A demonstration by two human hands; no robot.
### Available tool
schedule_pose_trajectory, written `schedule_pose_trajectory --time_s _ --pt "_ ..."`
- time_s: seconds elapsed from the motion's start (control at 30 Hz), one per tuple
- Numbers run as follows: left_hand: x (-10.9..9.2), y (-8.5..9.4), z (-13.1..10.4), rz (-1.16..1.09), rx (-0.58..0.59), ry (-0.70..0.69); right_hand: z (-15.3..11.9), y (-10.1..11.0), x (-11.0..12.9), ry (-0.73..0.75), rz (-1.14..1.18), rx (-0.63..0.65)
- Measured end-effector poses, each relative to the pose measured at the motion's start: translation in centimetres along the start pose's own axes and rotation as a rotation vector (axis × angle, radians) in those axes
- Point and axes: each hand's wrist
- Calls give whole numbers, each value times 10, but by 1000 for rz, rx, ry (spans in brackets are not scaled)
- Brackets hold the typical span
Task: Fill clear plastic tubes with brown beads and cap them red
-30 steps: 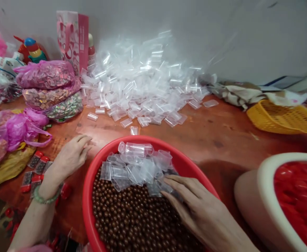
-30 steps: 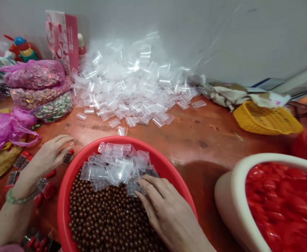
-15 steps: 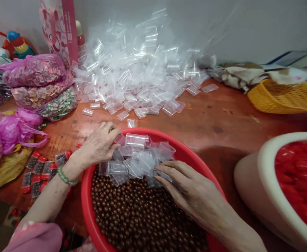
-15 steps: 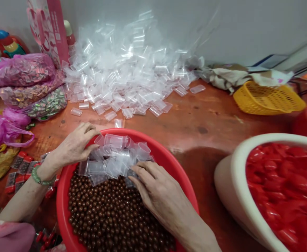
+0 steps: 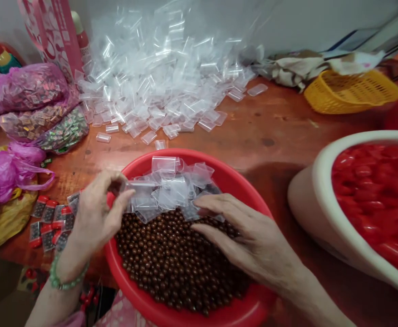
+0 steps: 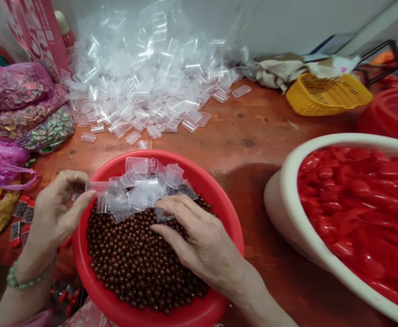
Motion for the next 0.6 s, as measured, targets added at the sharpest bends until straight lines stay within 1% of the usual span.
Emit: schedule_pose_trajectory --time_s 0.07,0.1,0.13,0.2,0.27,0.33,0.4,0.53,0.6 --pt "-13 -5 -21 -185 111 54 -4 -7 11 27 54 57" --pt "-18 -9 -29 -247 171 57 -7 -10 15 35 73 78" --pt "-22 -14 -35 -286 222 57 -9 -13 19 38 91 95" --pt "-25 -22 -43 -305 272 43 -16 -18 24 23 127 117" --pt "-24 -27 -48 -270 305 -22 -22 -21 26 -14 174 142" --pt "-23 -31 -53 -172 330 -159 -28 -23 27 -75 244 148" --pt "-22 -35 -60 9 317 -310 -34 -27 28 -142 335 136" --pt "-24 -46 -67 417 145 -603 -39 -37 32 -307 475 56" --pt "-24 -50 -65 525 99 -695 -38 -39 35 -380 483 39"
Point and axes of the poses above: each hand's wrist, its own z-axis towards the middle knuckle, its own y-axis out of the back of the hand, x = y × z, and after that the axes turned 9 degrees about z, right-handed
